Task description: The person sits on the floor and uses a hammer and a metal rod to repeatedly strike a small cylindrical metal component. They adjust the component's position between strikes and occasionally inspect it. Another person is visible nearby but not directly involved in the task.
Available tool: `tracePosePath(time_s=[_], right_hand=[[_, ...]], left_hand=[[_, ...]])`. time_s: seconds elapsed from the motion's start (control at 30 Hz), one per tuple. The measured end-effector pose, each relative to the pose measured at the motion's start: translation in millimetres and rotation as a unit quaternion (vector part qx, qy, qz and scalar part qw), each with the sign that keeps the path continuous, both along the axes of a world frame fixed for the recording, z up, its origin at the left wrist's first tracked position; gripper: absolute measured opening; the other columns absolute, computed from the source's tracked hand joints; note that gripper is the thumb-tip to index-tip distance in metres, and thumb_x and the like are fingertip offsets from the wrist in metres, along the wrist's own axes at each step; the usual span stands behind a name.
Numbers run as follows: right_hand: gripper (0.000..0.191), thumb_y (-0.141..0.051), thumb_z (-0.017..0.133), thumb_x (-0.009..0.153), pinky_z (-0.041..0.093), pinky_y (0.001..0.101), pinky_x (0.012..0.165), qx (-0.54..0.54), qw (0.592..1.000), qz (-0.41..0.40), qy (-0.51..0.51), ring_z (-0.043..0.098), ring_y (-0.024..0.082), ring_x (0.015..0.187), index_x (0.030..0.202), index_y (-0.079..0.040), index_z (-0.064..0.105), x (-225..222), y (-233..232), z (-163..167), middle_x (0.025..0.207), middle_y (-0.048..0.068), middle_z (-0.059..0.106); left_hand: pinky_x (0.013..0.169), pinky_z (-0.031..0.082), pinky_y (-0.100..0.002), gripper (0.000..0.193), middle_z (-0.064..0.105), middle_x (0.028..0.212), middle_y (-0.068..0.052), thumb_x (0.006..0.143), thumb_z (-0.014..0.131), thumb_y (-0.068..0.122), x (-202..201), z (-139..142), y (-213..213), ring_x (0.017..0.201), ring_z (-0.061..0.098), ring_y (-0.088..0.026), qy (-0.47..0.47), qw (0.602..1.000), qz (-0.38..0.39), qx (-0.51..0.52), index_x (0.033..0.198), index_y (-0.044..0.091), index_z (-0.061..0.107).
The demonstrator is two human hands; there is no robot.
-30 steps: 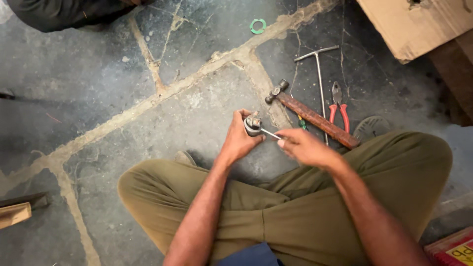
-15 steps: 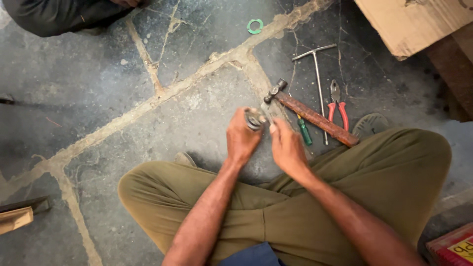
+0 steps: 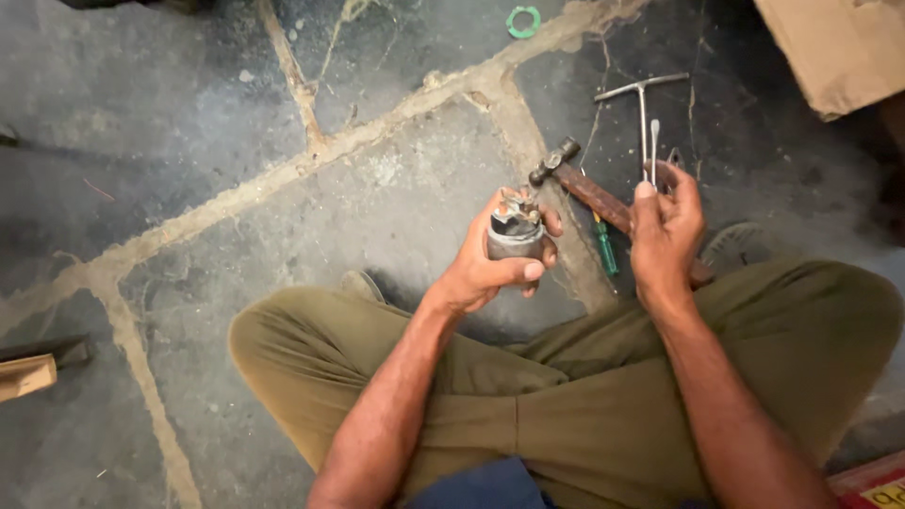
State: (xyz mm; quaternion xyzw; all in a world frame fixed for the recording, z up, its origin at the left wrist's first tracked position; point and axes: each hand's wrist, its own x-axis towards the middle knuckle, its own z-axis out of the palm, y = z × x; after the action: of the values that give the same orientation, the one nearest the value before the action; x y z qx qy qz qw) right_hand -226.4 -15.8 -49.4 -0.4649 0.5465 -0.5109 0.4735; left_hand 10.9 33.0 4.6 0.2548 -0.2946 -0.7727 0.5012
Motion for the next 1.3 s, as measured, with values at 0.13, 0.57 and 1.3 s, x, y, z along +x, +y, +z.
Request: tracePosePath(time_s=[0.13, 0.57, 1.3], right_hand=[[0.031, -0.01, 0.06, 0.108, 0.038, 0.021, 0.059, -0.002, 0.994, -0.001, 0.111, 0.05, 0.003, 0.069, 0.137, 0.001, 0.055, 6, -7, -3, 0.082, -0.005, 0.058], [0.021, -0.009, 0.062, 0.108, 0.044, 0.0225, 0.065, 0.002, 0.992, 0.054, 0.116, 0.054, 0.005, 0.073, 0.124, 0.003, 0.056, 14, -10, -18, 0.084, -0.001, 0.061], [0.017, -0.005, 0.079, 0.092, 0.055, 0.0358, 0.074, -0.246, 0.926, 0.128, 0.255, 0.07, 0.027, 0.085, 0.104, -0.001, 0.068, 39, 16, 65, 0.096, 0.013, 0.07]], left_hand=[[0.061, 0.057, -0.032, 0.063, 0.058, 0.128, -0.014, 0.081, 0.08, 0.002, 8, 12, -4, 0.101, 0.066, -0.022, 0.065, 0.998, -0.018, -0.006, 0.131, 0.01, 0.043], [0.097, 0.05, -0.037, 0.059, 0.062, 0.115, -0.009, 0.072, 0.091, 0.011, 18, -13, -19, 0.11, 0.06, -0.022, -0.301, 0.947, 0.007, -0.109, 0.124, 0.003, 0.063], [0.107, 0.052, -0.04, 0.056, 0.068, 0.128, -0.016, 0.081, 0.067, 0.001, 1, -34, -12, 0.124, 0.067, -0.032, -0.504, 0.828, 0.16, -0.19, 0.137, 0.004, 0.059]])
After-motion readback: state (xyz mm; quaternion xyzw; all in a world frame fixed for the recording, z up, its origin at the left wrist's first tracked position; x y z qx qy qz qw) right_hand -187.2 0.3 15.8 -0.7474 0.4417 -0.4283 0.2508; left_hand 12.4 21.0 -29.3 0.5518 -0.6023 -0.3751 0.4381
